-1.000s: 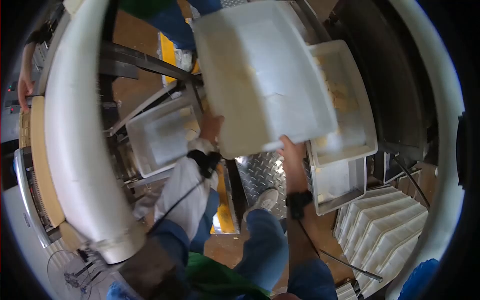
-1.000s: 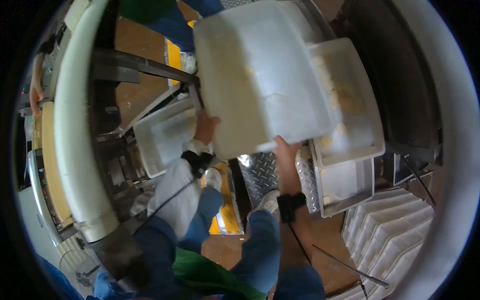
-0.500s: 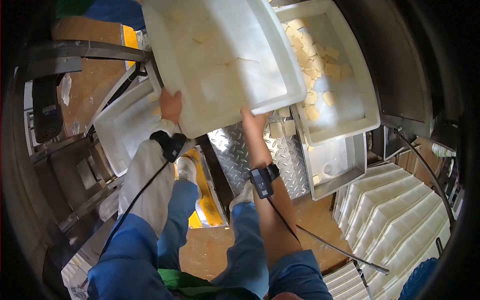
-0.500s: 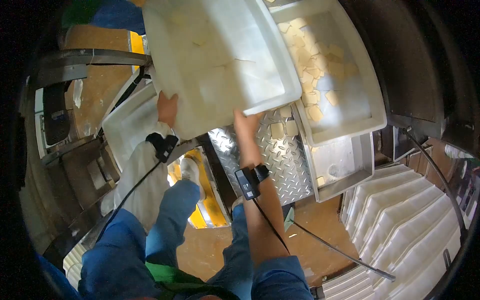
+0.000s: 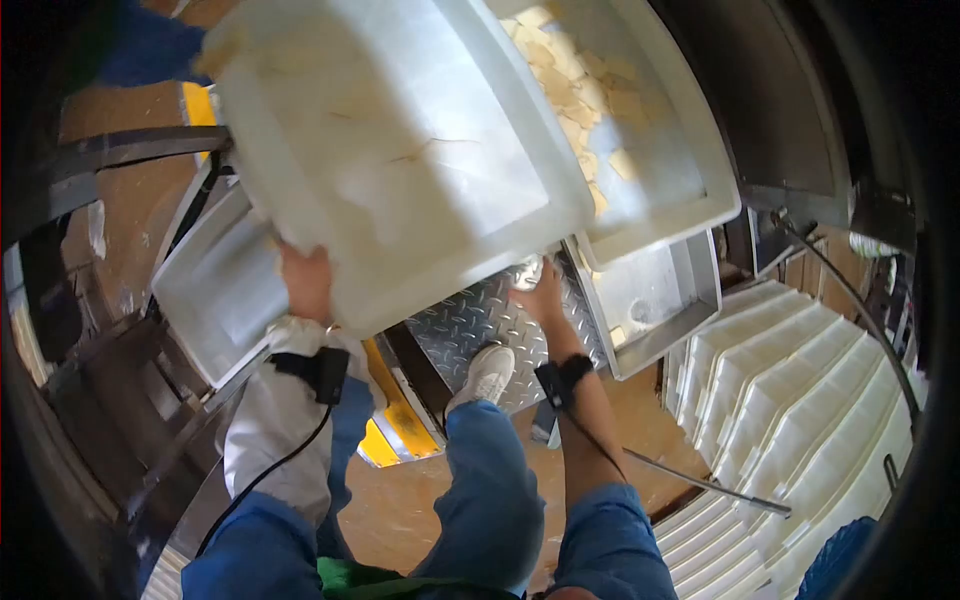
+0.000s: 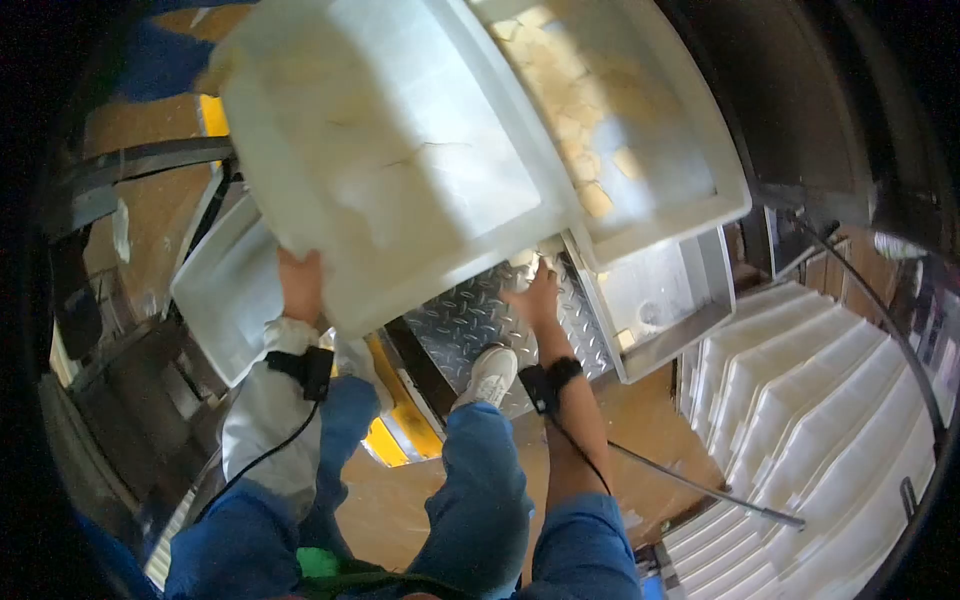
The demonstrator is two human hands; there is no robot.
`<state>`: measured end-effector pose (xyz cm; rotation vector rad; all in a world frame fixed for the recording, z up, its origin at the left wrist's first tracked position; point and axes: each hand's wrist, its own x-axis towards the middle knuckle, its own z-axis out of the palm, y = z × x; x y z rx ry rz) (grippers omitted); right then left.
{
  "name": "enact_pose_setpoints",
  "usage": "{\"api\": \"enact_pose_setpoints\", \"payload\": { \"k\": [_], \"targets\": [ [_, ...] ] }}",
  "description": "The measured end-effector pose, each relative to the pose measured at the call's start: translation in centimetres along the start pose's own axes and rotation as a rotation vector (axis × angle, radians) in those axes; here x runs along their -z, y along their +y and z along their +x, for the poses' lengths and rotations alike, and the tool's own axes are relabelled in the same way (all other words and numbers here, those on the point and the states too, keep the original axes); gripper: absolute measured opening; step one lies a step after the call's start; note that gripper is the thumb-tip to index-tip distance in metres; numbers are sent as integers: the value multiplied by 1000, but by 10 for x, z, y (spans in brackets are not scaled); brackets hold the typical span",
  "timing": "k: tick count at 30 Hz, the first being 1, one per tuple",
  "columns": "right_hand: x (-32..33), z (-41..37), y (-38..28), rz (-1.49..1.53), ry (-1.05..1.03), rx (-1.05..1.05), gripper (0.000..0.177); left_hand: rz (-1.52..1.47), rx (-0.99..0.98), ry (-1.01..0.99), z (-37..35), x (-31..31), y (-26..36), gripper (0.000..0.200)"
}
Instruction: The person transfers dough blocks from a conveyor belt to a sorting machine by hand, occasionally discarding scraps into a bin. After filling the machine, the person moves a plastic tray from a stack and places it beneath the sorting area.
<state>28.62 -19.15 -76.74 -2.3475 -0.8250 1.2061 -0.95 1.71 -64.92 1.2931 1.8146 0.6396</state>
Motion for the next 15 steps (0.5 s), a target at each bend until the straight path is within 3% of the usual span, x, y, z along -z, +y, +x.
{"api": "enact_pose_setpoints", "payload": {
  "k": [1,6,10,13,15],
  "targets": [
    [-3,20,15,-287,126,-40,104,18,-1,-15,3,4,-1,41],
    [-31,91,15,-401,140,-143,107,-125,-5,-112,21,21,-7,39],
    [-30,70,-7,-241,226,-284,91,-101,91,-120,6,26,25,36],
    [-55,74,48,-374,184,-65,75,-140,110,-158,3,30,21,36],
    [-56,85,55,-297,179,-48,60,-162,89,-153,8,32,24,36]
  ]
}}
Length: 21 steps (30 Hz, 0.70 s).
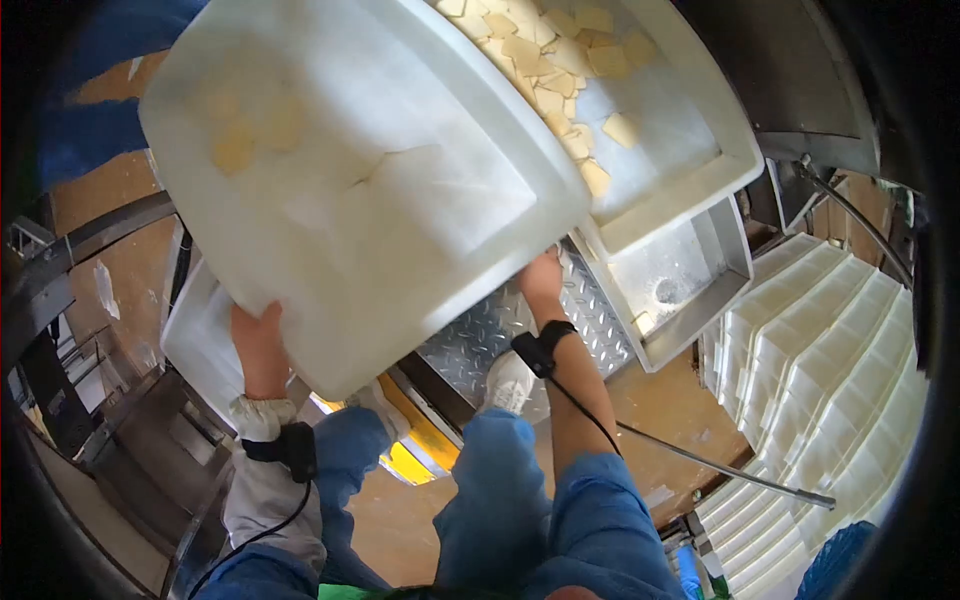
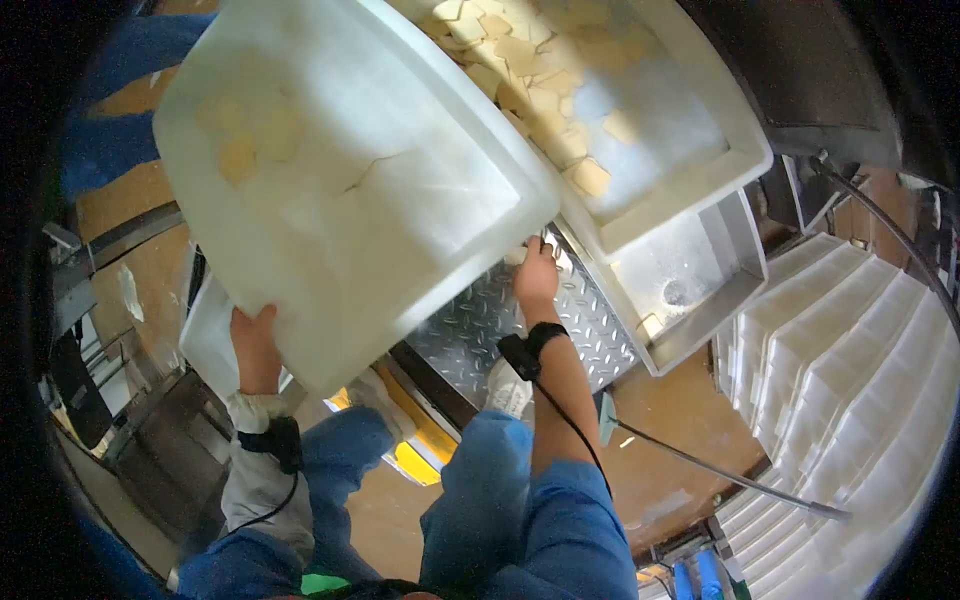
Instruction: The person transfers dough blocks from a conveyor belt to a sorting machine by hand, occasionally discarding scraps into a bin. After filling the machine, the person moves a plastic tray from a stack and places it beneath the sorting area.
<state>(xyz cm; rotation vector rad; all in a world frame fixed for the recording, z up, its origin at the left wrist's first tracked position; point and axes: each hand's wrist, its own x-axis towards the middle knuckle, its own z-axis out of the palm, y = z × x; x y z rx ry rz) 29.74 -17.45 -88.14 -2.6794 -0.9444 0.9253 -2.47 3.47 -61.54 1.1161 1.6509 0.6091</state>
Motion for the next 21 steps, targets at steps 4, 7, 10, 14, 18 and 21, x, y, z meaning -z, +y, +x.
{"api": "enact_pose_setpoints", "payload": {
  "k": [4,7,10,14,18,21],
  "targets": [
    [-16,37,-12,-12,121,95,32,32,25,42,-3,-4,1,37],
    [-11,42,-16,-29,178,157,30,63,11,35,-2,-4,-1,36],
    [19,2,-22,-56,47,49,35,151,-11,35,-7,-7,3,36],
    [28,-33,-9,-59,5,-71,39,151,-94,71,2,-7,-15,37],
    [16,-47,8,72,108,-23,39,414,-211,162,12,-7,-44,38],
    [67,-102,-35,306,363,42,40,424,-272,189,8,-16,-43,40]
  ]
}}
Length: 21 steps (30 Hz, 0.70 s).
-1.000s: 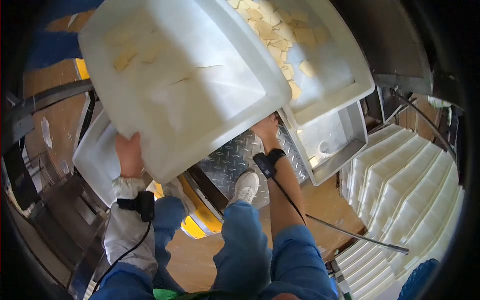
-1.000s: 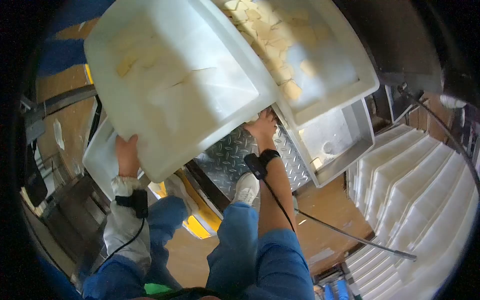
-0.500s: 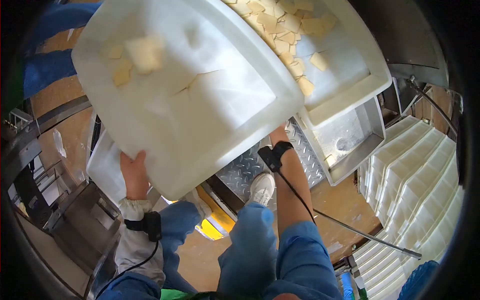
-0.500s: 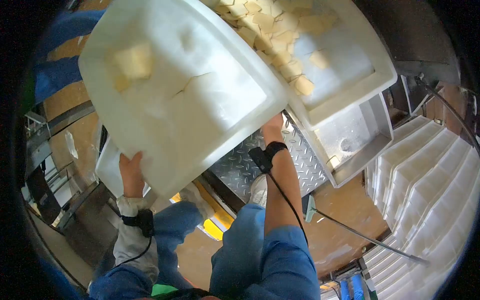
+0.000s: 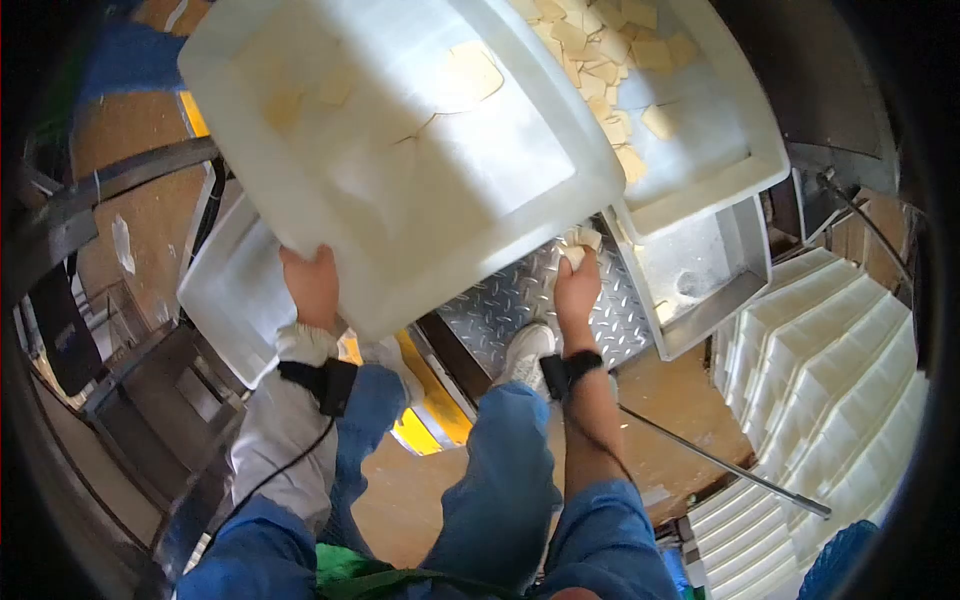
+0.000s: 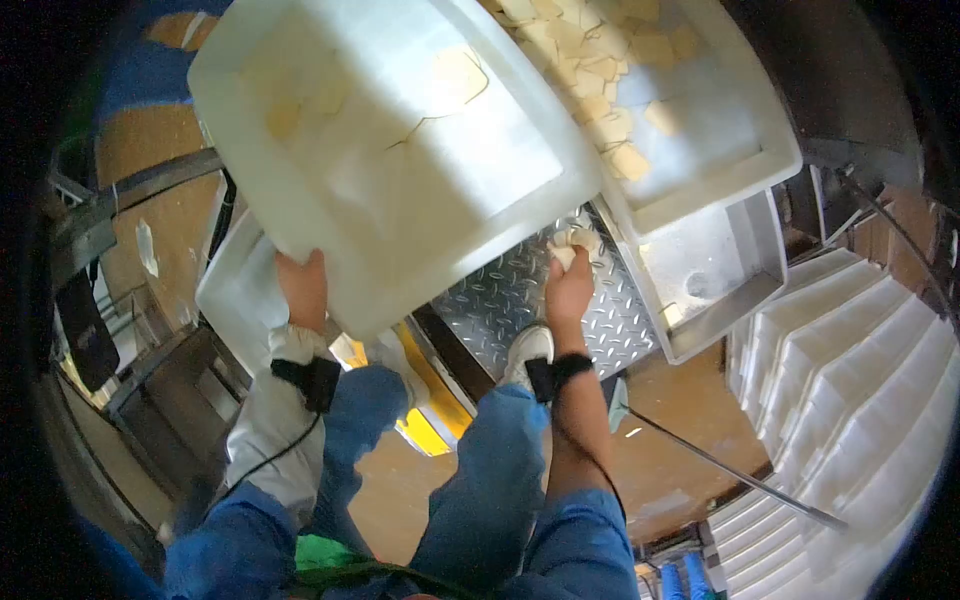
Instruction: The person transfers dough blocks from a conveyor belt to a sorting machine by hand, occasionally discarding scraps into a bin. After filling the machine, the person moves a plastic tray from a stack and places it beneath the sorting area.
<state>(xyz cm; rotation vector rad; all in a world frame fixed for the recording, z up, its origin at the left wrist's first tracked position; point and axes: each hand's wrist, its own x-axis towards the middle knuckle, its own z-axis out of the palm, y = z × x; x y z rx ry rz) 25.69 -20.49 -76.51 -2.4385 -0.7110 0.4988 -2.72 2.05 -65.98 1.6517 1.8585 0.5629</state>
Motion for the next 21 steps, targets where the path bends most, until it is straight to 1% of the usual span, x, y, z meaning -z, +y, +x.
{"api": "enact_pose_setpoints", "payload": {
  "k": [1,3,5,6,7,8,9,10,12,15,16,18,19,20,21],
  "targets": [
    [23,-14,-25,100,111,59,39,-16,12,-6,3,-2,-3,42],
    [64,-38,-71,583,255,60,37,12,38,-9,4,-2,-3,46],
    [90,-50,-92,669,135,170,41,101,69,-11,-1,0,3,50],
    [99,-48,-121,734,58,211,44,96,70,-18,-3,1,2,54],
    [107,-43,-151,799,-18,253,46,66,52,-16,-10,4,4,54],
    [119,-34,-188,587,-34,311,50,37,29,-17,-17,5,8,54],
    [117,-26,-200,372,-44,374,53,13,3,-23,-25,6,13,54],
    [115,-17,-212,162,-41,442,57,68,70,-79,-35,8,21,56],
    [87,-11,-188,-268,-37,594,62,180,211,-193,-59,16,34,59],
    [83,-17,-169,-430,-233,595,61,128,245,-298,-70,14,-4,60],
    [86,-26,-170,-379,-265,567,49,78,188,-264,-64,10,-15,66],
    [68,-25,-143,-411,-185,649,48,0,93,-227,-71,4,-43,78],
    [66,-25,-142,-423,-149,692,49,167,-11,-286,-77,1,-53,77],
    [64,-20,-143,-403,-181,615,47,328,-127,-332,-74,-6,-60,77],
    [65,-14,-146,-390,-188,613,48,326,-134,-318,-66,-2,-58,77]
  ]
}}
